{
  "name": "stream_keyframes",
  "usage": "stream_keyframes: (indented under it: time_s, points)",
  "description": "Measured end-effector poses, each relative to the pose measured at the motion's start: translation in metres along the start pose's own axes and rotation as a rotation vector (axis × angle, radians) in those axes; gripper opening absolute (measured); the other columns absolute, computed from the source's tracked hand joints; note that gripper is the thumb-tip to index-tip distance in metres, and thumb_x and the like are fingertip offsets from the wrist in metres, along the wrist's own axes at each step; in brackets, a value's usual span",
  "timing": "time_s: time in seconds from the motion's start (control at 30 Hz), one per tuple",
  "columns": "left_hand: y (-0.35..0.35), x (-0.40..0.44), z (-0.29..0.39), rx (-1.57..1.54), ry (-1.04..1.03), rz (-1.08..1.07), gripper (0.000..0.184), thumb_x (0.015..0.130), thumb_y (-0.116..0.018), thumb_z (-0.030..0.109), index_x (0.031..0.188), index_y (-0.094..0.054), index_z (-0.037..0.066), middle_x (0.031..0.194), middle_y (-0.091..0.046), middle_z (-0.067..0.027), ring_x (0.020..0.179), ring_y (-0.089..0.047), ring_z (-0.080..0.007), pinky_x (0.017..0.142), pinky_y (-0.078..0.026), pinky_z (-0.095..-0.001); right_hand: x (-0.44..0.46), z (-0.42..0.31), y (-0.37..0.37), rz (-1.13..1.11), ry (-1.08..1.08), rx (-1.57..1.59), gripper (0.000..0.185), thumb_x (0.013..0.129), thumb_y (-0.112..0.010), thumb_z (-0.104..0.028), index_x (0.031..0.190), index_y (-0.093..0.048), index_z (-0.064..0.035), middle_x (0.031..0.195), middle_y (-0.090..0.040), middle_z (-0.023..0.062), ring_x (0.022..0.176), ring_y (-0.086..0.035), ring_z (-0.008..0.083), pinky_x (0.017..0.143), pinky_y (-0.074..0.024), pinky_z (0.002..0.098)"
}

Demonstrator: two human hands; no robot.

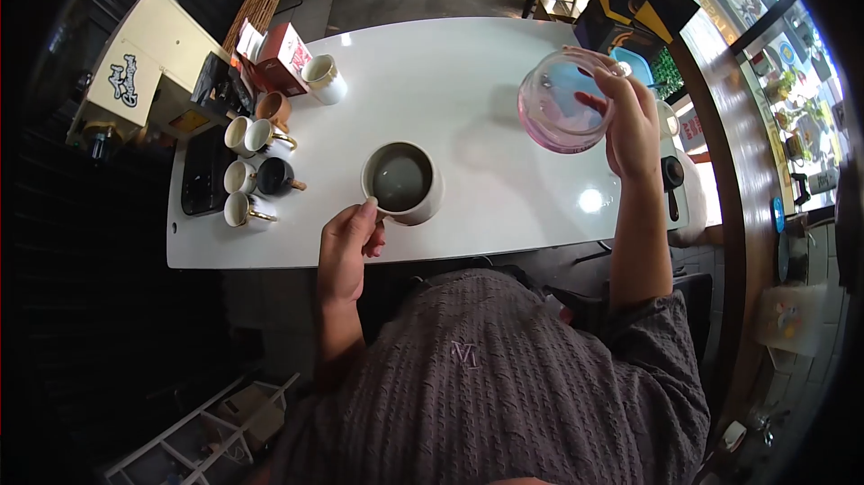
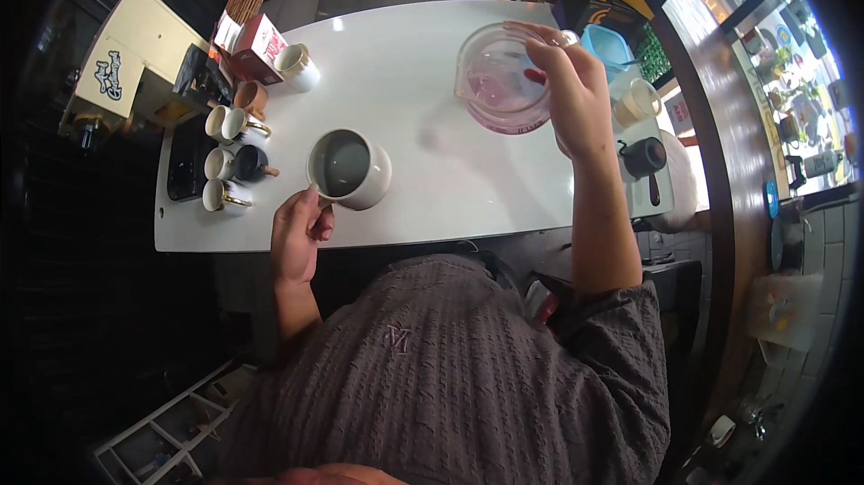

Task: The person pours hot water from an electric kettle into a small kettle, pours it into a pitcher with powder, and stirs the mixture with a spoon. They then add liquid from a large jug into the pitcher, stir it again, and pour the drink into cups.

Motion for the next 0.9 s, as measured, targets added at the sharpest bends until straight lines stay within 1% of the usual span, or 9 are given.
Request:
stream_keyframes:
  time_s: [0.1,0.13,0.2,0.27,0.33,0.67,0.7,0.77,0.9]
  points:
    - [-0.027,0.004,-0.007,-0.015,0.048,-0.093,0.032,0.095,-0.057,0.030,0.075,-0.061,0.005,0.062,-0.050,0.0020,0.057,-0.043,-0.0052,0.053,-0.034,-0.0203,0.004,-0.028,-0.010,-0.149,0.116,-0.209,0.033,0.086,-0.054,-0.020,0.103,-0.068,0.0043,0.108,-0.066,0.0080,0.097,-0.058,0.0141,0.086,-0.0437,0.0290]
    - [-0.036,0.004,-0.007,0.002,0.047,-0.128,0.031,0.095,-0.056,0.030,0.076,-0.060,0.005,0.062,-0.045,0.0031,0.058,-0.044,-0.0063,0.052,-0.034,-0.0209,0.006,-0.030,-0.008,-0.137,0.115,-0.211,0.033,0.086,-0.054,-0.020,0.103,-0.068,0.0043,0.108,-0.066,0.0080,0.097,-0.058,0.0141,0.086,-0.0437,0.0290]
    - [-0.050,0.005,-0.007,0.037,0.047,-0.198,0.030,0.096,-0.056,0.029,0.077,-0.059,0.006,0.061,-0.037,0.0054,0.060,-0.045,-0.0083,0.052,-0.033,-0.0220,0.006,-0.042,-0.016,-0.242,0.268,-0.279,0.034,0.086,-0.055,-0.020,0.103,-0.068,0.0054,0.108,-0.066,0.0089,0.098,-0.059,0.0153,0.089,-0.0442,0.0304]
    - [-0.059,0.007,-0.008,0.035,0.056,-0.226,0.030,0.095,-0.056,0.030,0.077,-0.059,0.006,0.061,-0.038,0.0053,0.059,-0.045,-0.0077,0.052,-0.033,-0.0220,0.005,-0.049,-0.019,-0.242,0.300,-0.324,0.035,0.086,-0.055,-0.021,0.106,-0.067,0.0057,0.106,-0.067,0.0114,0.098,-0.061,0.0169,0.091,-0.0454,0.0321]
    - [-0.067,0.007,-0.008,0.010,0.073,-0.238,0.032,0.095,-0.059,0.031,0.077,-0.063,0.004,0.061,-0.049,0.0030,0.057,-0.042,-0.0044,0.053,-0.034,-0.0206,0.001,-0.054,-0.028,-0.312,0.312,-0.360,0.036,0.086,-0.055,-0.022,0.107,-0.066,0.0051,0.103,-0.068,0.0136,0.096,-0.063,0.0184,0.089,-0.0478,0.0323]
    - [-0.078,0.006,-0.013,0.038,0.107,-0.248,0.033,0.094,-0.061,0.030,0.071,-0.060,0.006,0.059,-0.047,0.0041,0.056,-0.040,-0.0033,0.053,-0.033,-0.0205,-0.004,-0.067,-0.047,-0.336,0.566,-0.504,0.037,0.078,-0.058,-0.025,0.102,-0.069,0.0014,0.097,-0.070,0.0138,0.092,-0.066,0.0223,0.088,-0.0489,0.0363]
    - [-0.078,0.006,-0.014,0.036,0.115,-0.251,0.033,0.094,-0.062,0.030,0.069,-0.059,0.007,0.059,-0.047,0.0042,0.056,-0.040,-0.0030,0.052,-0.032,-0.0204,-0.006,-0.068,-0.048,-0.335,0.563,-0.505,0.037,0.078,-0.058,-0.025,0.102,-0.069,0.0014,0.097,-0.070,0.0138,0.092,-0.066,0.0223,0.088,-0.0489,0.0363]
    - [-0.077,0.005,-0.015,0.036,0.126,-0.254,0.034,0.093,-0.062,0.030,0.068,-0.058,0.007,0.059,-0.047,0.0043,0.056,-0.039,-0.0028,0.052,-0.032,-0.0203,-0.009,-0.068,-0.054,-0.390,0.545,-0.586,0.038,0.077,-0.056,-0.017,0.107,-0.067,0.0024,0.112,-0.066,0.0152,0.105,-0.062,0.0254,0.097,-0.0443,0.0386]
    - [-0.076,0.004,-0.017,0.051,0.146,-0.254,0.034,0.093,-0.062,0.030,0.067,-0.058,0.008,0.059,-0.046,0.0046,0.056,-0.039,-0.0025,0.051,-0.031,-0.0201,-0.015,-0.079,-0.065,-0.390,0.526,-0.574,0.038,0.075,-0.056,-0.018,0.105,-0.068,0.0022,0.110,-0.066,0.0154,0.104,-0.062,0.0263,0.097,-0.0444,0.0389]
Point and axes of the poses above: each hand's wrist, its own x-axis towards the middle knuckle, its own y-axis out of the back of the hand, z = x × y, the point moved 8 cm from there along x, towards the middle knuckle
